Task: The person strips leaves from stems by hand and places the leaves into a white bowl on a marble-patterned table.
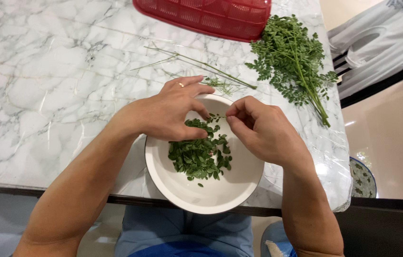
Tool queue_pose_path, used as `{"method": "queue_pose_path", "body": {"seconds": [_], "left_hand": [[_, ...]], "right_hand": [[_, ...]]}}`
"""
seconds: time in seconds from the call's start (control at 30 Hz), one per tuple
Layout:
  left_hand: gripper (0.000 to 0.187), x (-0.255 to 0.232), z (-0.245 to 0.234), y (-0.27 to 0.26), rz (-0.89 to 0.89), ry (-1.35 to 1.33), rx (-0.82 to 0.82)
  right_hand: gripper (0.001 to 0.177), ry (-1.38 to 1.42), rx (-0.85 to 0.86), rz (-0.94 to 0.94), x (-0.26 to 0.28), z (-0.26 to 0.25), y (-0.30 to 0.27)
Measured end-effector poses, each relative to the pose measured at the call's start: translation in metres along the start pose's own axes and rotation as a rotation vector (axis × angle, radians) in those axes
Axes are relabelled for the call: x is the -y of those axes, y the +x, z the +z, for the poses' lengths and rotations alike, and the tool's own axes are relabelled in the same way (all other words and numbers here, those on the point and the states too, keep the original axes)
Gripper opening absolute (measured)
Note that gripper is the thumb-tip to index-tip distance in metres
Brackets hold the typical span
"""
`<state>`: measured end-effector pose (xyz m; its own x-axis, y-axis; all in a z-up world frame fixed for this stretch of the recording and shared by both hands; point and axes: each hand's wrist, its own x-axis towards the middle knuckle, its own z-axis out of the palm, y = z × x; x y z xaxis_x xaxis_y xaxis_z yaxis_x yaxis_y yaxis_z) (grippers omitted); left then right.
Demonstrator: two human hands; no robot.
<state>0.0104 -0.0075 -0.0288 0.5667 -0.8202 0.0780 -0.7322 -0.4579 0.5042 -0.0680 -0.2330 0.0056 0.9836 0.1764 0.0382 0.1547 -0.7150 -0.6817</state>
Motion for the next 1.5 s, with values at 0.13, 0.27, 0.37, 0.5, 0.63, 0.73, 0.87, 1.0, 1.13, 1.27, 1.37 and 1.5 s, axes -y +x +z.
{"method": "queue_pose_path", "body": {"seconds": [0.13, 0.27, 0.37, 0.5, 0.63, 0.73, 0.87, 1.0, 1.13, 1.27, 1.37, 1.5], "left_hand": [[0.027, 0.004, -0.002, -0.003, 0.003, -0.073, 0.008], [0.026, 0.009, -0.002, -0.004, 0.026, -0.171, -0.053], [0.024, 0.009, 0.0, -0.004, 0.081, -0.195, -0.057], [0.044, -0.002, 0.0, -0.006, 0.183, -0.152, -0.149], [0.036, -0.013, 0.0, -0.016, 0.087, -0.204, -0.177], [0.027, -0.013, -0.005, -0.024, 0.049, -0.297, -0.221], [0.019, -0.011, -0.002, -0.024, 0.072, -0.401, -0.257], [0.017, -0.013, 0.001, -0.027, -0.015, -0.335, -0.276], [0.019, -0.009, -0.001, -0.032, -0.102, -0.383, -0.275], [0.014, -0.008, -0.001, -0.035, 0.047, -0.347, -0.322], [0.011, -0.007, 0.002, -0.033, 0.087, -0.338, -0.357], [0.01, -0.006, 0.004, -0.032, 0.048, -0.324, -0.362]], "right_hand": [[0.014, 0.04, 0.021, 0.064, -0.003, -0.003, 0.001], [0.013, 0.164, 0.009, 0.023, -0.009, -0.005, -0.001], [0.012, 0.216, 0.037, 0.008, -0.013, -0.006, -0.001], [0.012, 0.276, 0.068, -0.032, -0.012, -0.007, 0.0], [0.012, 0.263, 0.091, 0.0, -0.012, -0.007, -0.001], [0.012, 0.284, 0.1, -0.026, -0.01, -0.006, -0.001], [0.012, 0.271, 0.102, -0.021, -0.007, -0.004, 0.0], [0.013, 0.236, 0.12, -0.025, -0.007, -0.002, 0.002], [0.043, 0.067, 0.067, -0.378, -0.004, -0.006, 0.003], [0.059, 0.146, 0.105, -0.521, 0.003, 0.008, 0.007], [0.047, 0.461, 0.207, -0.223, 0.004, 0.023, 0.005], [0.02, 0.476, 0.042, -0.182, -0.004, 0.031, 0.007]]}}
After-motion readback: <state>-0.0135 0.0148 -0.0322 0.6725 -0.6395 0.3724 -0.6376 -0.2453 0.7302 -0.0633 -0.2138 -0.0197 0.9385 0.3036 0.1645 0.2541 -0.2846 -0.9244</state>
